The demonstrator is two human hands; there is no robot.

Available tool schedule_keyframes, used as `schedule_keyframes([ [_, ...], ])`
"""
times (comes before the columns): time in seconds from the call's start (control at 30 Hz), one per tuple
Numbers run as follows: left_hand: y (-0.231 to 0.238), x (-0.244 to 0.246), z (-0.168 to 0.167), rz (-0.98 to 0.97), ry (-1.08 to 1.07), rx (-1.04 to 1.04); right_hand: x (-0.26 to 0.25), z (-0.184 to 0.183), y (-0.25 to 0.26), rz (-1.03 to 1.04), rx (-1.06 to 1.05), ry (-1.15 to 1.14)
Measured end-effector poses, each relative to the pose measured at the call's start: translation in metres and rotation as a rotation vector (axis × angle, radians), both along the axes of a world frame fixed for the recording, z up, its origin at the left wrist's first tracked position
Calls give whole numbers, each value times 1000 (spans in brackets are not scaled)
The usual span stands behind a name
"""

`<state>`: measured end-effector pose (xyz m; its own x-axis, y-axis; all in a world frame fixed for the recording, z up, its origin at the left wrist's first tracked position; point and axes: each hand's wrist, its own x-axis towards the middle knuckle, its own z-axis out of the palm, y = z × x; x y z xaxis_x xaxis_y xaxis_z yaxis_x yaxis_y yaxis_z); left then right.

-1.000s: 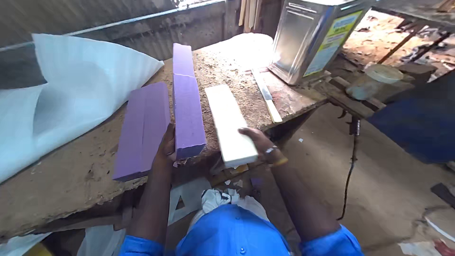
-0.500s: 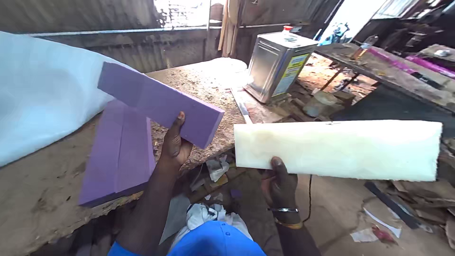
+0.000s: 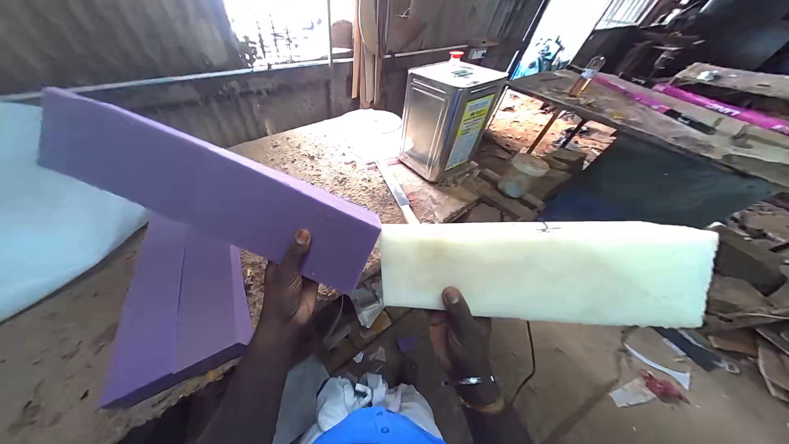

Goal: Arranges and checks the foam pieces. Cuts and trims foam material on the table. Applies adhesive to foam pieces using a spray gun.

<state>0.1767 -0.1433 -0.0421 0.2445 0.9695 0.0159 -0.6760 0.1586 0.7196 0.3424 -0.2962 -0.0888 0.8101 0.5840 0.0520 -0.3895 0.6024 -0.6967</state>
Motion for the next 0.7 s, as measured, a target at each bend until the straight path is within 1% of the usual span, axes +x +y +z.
schedule_keyframes([
  [0.27, -2, -3, -4, 21, -5, 9, 0, -9, -8, -5, 71, -7],
  [0.4, -7, -5, -1, 19, -29, 9, -5, -5, -17, 5, 99, -12],
  [0.6, -14, -10, 0, -8, -76, 53, -8, 0, -28, 27, 148, -145],
  [0.7, -17, -12, 3, 2, -81, 42, -10, 3, -30, 25, 146, -155],
])
